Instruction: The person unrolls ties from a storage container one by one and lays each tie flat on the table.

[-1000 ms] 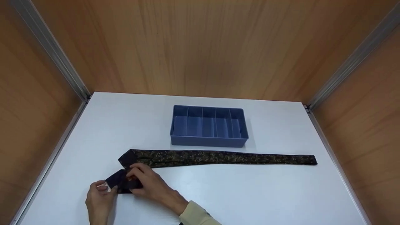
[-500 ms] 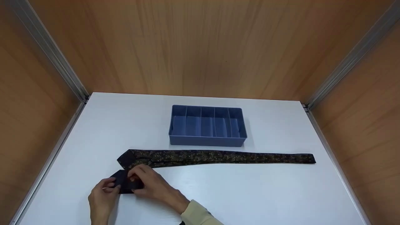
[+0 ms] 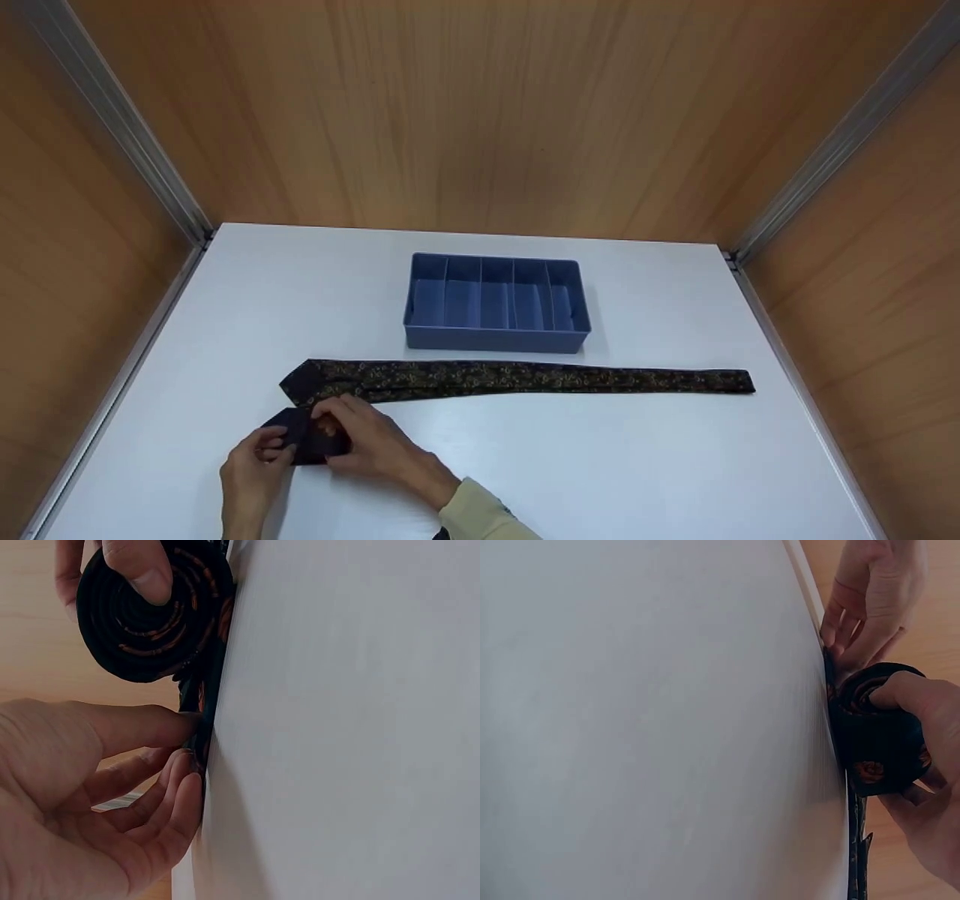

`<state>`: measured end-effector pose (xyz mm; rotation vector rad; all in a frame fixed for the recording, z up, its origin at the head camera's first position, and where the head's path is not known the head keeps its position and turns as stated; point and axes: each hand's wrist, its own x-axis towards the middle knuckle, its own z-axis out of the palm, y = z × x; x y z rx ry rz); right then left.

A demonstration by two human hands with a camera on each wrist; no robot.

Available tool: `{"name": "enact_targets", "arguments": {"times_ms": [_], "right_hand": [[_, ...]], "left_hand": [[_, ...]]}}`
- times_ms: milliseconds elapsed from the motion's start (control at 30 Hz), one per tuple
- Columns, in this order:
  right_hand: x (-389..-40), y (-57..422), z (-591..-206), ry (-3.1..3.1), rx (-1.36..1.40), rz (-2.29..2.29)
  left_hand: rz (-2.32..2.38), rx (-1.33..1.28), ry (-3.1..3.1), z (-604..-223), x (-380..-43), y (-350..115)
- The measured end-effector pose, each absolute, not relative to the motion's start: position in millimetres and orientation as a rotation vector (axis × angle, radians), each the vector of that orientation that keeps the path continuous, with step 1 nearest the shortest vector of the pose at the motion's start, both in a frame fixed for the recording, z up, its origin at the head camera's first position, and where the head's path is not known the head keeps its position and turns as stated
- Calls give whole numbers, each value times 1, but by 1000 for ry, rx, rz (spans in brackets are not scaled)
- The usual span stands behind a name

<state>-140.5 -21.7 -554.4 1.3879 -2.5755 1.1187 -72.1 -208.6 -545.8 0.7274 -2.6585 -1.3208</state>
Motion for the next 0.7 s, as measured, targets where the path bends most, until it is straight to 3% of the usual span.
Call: {"name": "enact_targets", "arguments": {"times_ms": [700], "right_hand": [[-145,-11,-553,-2672,1366,1003]], "left_hand": [[-1328,719,-2692,-546,-73,-205]]}}
